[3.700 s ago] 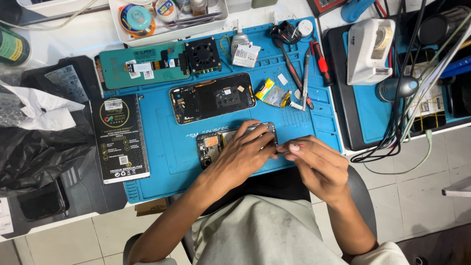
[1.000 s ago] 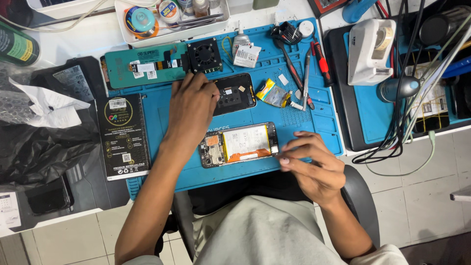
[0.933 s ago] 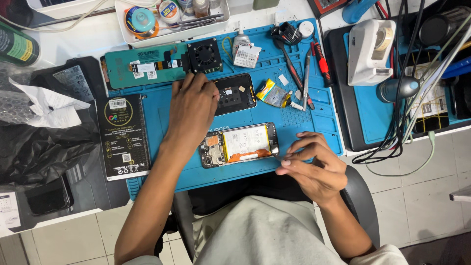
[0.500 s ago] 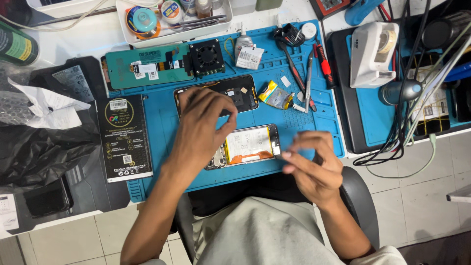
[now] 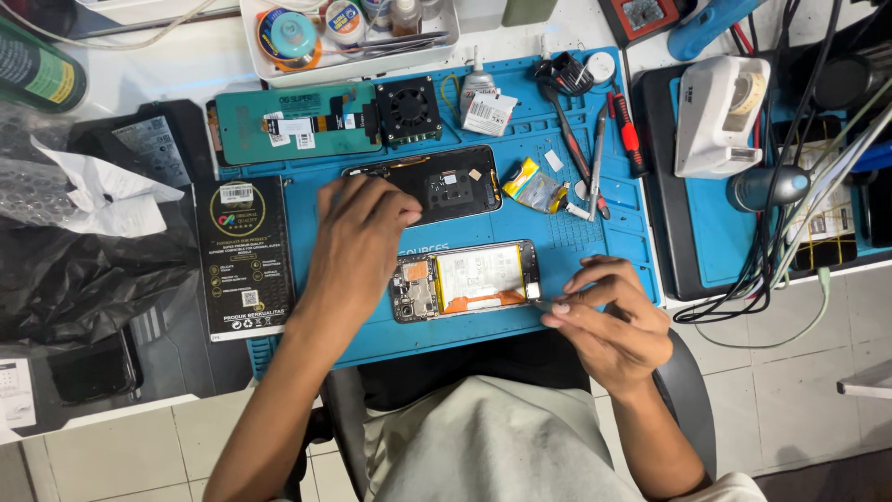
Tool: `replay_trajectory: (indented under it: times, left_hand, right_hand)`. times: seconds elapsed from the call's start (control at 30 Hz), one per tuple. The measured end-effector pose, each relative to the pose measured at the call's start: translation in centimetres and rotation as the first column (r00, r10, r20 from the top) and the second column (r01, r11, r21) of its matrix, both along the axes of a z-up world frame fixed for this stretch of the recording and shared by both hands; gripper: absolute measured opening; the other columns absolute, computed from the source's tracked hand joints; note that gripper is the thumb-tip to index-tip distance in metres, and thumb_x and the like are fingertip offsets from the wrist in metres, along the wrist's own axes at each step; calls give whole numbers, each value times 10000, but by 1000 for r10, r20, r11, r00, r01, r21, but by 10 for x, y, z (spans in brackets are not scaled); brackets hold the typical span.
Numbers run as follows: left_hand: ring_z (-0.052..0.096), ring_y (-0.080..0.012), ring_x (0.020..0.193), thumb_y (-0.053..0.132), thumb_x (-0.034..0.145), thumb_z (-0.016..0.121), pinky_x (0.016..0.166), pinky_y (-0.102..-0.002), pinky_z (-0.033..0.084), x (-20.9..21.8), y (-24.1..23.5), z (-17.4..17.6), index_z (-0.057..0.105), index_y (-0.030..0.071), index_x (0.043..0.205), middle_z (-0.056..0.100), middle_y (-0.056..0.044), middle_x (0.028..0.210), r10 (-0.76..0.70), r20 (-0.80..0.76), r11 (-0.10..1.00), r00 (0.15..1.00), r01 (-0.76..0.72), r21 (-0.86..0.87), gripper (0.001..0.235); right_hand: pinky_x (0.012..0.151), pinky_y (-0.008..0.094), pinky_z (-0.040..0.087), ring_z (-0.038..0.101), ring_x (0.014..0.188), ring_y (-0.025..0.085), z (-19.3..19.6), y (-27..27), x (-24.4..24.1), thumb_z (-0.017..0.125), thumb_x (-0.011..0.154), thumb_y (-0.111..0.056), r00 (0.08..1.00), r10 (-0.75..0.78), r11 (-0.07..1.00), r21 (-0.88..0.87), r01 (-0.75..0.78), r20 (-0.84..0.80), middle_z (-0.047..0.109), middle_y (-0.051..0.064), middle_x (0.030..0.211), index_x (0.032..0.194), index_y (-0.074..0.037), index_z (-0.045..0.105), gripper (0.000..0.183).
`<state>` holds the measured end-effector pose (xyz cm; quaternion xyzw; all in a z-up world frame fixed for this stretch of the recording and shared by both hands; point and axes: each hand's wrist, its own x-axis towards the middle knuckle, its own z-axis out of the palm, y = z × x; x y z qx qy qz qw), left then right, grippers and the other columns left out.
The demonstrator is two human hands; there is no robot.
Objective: The person handles a disassembled smartphone, placing the back cover aside and using a screwdriver to remove and reposition screws on the internal chassis. The person then places the back cover back onto the phone frame.
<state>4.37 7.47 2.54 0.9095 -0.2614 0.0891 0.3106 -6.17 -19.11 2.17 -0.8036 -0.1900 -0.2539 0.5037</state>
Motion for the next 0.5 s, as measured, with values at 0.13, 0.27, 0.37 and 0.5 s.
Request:
replay_trajectory:
  times: [0.13,0.27,0.37,0.5]
  left_hand:
    - [617,-253,960,92,901,714,974,-452,402,0,11,2,713,71,897,664,-50,898,9,-44,983,999,-1,181,21]
    - [618,-260,962,128,861,730,907,-437,407,-9,19,0,722,69,864,677,-56,899,38,-122,983,992,-15,183,60]
    - [615,-257,959,119,863,736,894,-425,413,-13,24,-5,735,66,887,684,-54,909,49,-140,983,989,-24,180,59]
    - [621,-245,985,74,868,728,925,-411,426,-13,27,-8,747,60,900,700,-31,934,-15,-123,993,992,29,112,40]
  right_hand:
    - [901,415,568,681,997,319,0,1,1,795,784,19,999,-12,998,-58,10,-35,699,125,942,1057,-24,714,288]
    - [868,389,585,695,966,311,0,1,2,760,819,107,999,24,999,-36,-25,-36,721,123,928,1069,-18,693,287]
    - [849,375,590,696,944,297,-1,1,2,767,806,114,997,59,998,-30,-61,-39,719,116,913,1059,-14,686,295]
    - [817,356,594,697,933,287,1,3,4,756,812,136,996,73,997,-27,-74,-59,712,137,908,1055,-3,685,288]
